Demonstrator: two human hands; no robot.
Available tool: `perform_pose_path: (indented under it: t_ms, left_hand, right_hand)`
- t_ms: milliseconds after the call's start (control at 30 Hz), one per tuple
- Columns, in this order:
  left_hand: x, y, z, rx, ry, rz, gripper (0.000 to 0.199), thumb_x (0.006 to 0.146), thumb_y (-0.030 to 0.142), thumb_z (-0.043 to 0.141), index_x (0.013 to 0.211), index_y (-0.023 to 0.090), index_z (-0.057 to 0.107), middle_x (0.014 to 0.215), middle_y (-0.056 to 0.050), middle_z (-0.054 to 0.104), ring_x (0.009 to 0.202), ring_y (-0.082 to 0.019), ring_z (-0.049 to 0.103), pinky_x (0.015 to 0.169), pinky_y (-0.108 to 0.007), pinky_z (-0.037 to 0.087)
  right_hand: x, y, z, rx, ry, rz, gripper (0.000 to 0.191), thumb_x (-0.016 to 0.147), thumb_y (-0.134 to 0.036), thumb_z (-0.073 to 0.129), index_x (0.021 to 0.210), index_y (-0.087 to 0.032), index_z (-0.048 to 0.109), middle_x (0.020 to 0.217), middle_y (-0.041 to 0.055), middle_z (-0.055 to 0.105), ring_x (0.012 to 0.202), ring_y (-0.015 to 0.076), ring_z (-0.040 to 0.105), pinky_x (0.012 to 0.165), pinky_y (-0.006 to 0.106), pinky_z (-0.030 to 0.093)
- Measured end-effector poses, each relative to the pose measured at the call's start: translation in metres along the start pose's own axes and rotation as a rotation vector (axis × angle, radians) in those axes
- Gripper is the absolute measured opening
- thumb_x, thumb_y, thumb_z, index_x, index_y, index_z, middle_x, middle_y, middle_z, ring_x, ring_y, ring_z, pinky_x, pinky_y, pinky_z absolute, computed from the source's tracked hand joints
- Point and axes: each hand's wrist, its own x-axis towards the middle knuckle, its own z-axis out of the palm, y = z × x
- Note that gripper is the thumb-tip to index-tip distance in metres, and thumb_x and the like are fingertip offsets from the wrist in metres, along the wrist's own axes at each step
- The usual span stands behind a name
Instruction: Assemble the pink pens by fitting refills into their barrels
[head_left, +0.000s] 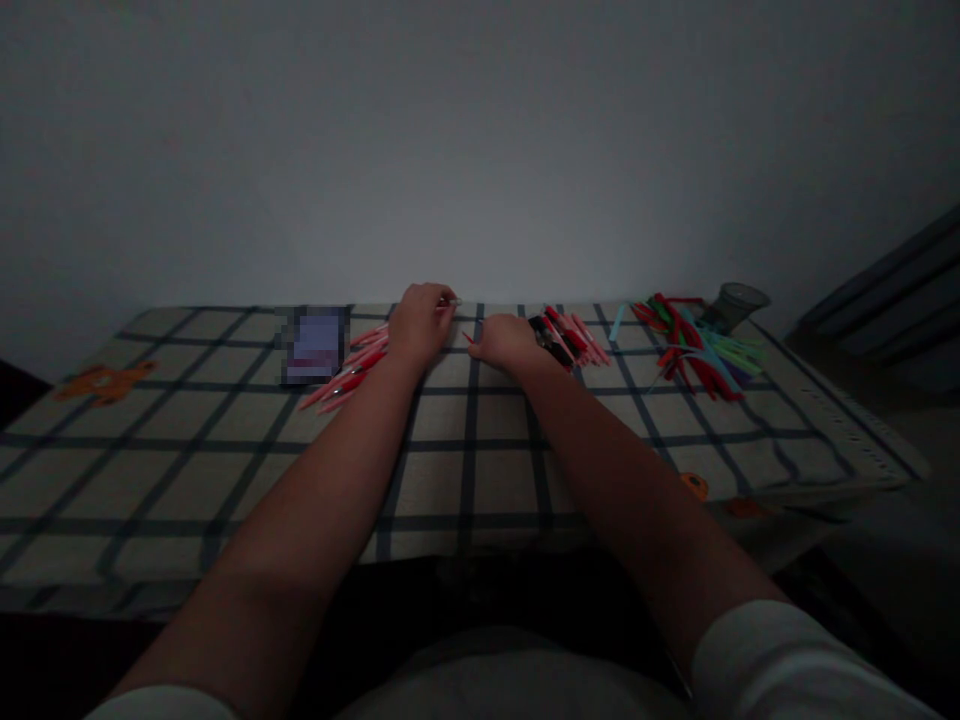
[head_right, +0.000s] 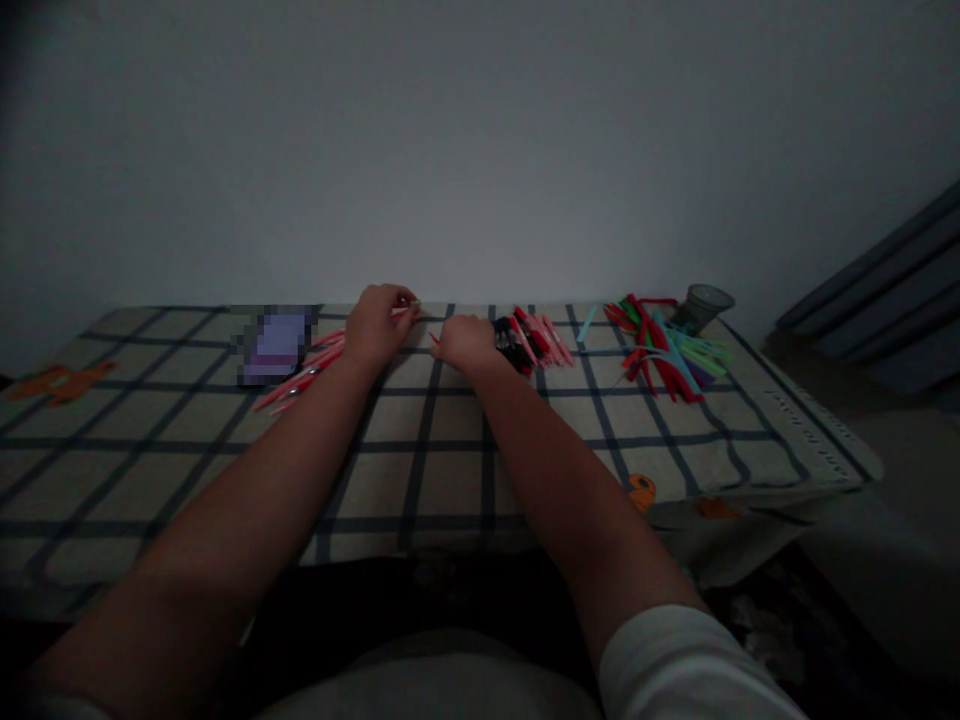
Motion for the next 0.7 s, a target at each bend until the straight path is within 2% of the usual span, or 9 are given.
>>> perform_pose_path:
  t_ms: [100,200,300,367,433,500,600,700]
  left_hand:
    - [-0.001,0.000,-0.001,0.009,-0.008,-0.003,0.016,0.102,0.023,0.063,0.115,0.022,0.073,0.121,-0.012,0.077,0.121,-0.031,0.065,0.108,-0.045,0.051]
    - [-0.002,-0.001,-0.001,0.010,-0.002,-0.006,0.017,0.102,0.025,0.063,0.116,0.023,0.072,0.120,-0.012,0.077,0.121,-0.030,0.065,0.107,-0.044,0.052]
    - [-0.001,-0.003,0.000,0.018,0.002,-0.011,0.018,0.102,0.025,0.064,0.118,0.022,0.073,0.120,-0.012,0.076,0.120,-0.031,0.065,0.106,-0.045,0.052]
    - [0.000,-0.004,0.001,0.027,0.005,-0.014,0.019,0.103,0.027,0.063,0.118,0.022,0.074,0.120,-0.012,0.077,0.120,-0.031,0.065,0.105,-0.045,0.053]
    - [0.000,-0.005,0.002,0.035,0.007,-0.015,0.021,0.104,0.028,0.062,0.120,0.023,0.075,0.120,-0.012,0.077,0.120,-0.032,0.065,0.104,-0.045,0.053]
    - [0.000,-0.005,0.003,0.042,0.007,-0.008,0.024,0.104,0.028,0.062,0.122,0.023,0.076,0.122,-0.012,0.078,0.121,-0.032,0.066,0.104,-0.045,0.053]
    - [0.000,-0.005,0.002,0.058,-0.018,0.019,0.029,0.104,0.028,0.063,0.129,0.023,0.077,0.123,-0.012,0.079,0.123,-0.032,0.066,0.107,-0.045,0.053]
    - [0.000,-0.003,0.002,0.071,-0.079,0.069,0.034,0.105,0.029,0.061,0.135,0.023,0.078,0.123,-0.012,0.080,0.123,-0.033,0.067,0.107,-0.046,0.052]
  right_hand:
    - [0.003,0.002,0.002,0.056,0.026,0.005,0.042,0.094,-0.042,0.078,0.119,-0.008,0.083,0.121,0.0284,0.080,0.120,0.0396,0.075,0.099,0.048,0.057]
    - [0.007,0.005,0.005,0.228,0.087,0.050,0.029,0.091,-0.040,0.078,0.102,-0.013,0.084,0.104,0.0228,0.081,0.108,0.0372,0.076,0.093,0.047,0.057]
    - [0.017,0.010,0.011,0.513,0.174,0.076,0.018,0.090,-0.036,0.075,0.084,-0.019,0.077,0.085,0.0119,0.077,0.088,0.0292,0.073,0.082,0.042,0.054]
    - [0.026,0.014,0.017,0.729,0.282,0.052,0.016,0.086,-0.032,0.076,0.076,-0.021,0.069,0.078,0.0047,0.072,0.079,0.0223,0.068,0.077,0.036,0.051]
    - [0.035,0.017,0.023,0.970,0.381,-0.009,0.014,0.085,-0.027,0.073,0.074,-0.022,0.065,0.076,0.0001,0.069,0.076,0.0173,0.065,0.075,0.031,0.049]
    - [0.042,0.019,0.027,1.185,0.410,-0.034,0.012,0.086,-0.024,0.067,0.076,-0.022,0.062,0.073,-0.0033,0.065,0.071,0.0136,0.061,0.069,0.027,0.046]
    - [0.046,0.020,0.029,1.405,0.398,0.008,0.012,0.090,-0.025,0.064,0.079,-0.023,0.061,0.072,-0.0047,0.064,0.064,0.0106,0.056,0.060,0.023,0.041]
    - [0.047,0.020,0.028,1.523,0.433,0.078,0.011,0.094,-0.026,0.063,0.084,-0.023,0.060,0.077,-0.0037,0.068,0.063,0.0091,0.054,0.057,0.021,0.040]
